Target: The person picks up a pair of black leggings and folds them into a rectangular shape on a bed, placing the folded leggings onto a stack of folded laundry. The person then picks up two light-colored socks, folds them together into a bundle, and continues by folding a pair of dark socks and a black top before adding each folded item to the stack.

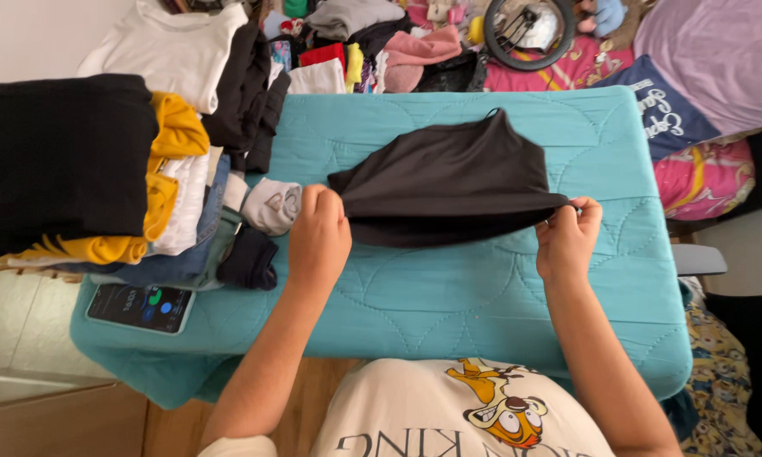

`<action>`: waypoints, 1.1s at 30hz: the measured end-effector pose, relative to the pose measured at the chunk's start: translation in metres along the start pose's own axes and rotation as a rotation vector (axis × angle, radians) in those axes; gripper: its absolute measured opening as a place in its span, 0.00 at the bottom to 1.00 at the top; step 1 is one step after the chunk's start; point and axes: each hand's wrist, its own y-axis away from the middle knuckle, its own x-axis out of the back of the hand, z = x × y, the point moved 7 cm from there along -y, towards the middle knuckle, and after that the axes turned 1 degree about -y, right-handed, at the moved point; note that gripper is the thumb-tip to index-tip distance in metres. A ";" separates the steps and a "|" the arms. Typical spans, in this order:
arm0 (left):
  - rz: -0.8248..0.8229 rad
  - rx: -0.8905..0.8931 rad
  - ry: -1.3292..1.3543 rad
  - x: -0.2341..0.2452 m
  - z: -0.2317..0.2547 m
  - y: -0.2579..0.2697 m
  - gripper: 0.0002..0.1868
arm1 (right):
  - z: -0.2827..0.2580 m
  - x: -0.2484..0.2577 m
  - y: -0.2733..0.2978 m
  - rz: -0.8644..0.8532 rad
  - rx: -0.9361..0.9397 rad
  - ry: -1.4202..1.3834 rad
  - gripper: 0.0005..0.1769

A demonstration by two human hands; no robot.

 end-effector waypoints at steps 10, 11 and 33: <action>0.129 0.168 0.210 0.041 0.025 -0.003 0.13 | -0.065 0.004 0.010 -0.075 0.461 0.608 0.13; 0.129 0.166 0.205 0.048 0.023 -0.004 0.13 | -0.077 0.011 0.011 -0.076 0.460 0.603 0.13; -0.085 0.422 0.529 0.057 -0.032 -0.219 0.21 | -0.215 -0.154 -0.153 -0.513 0.255 0.618 0.18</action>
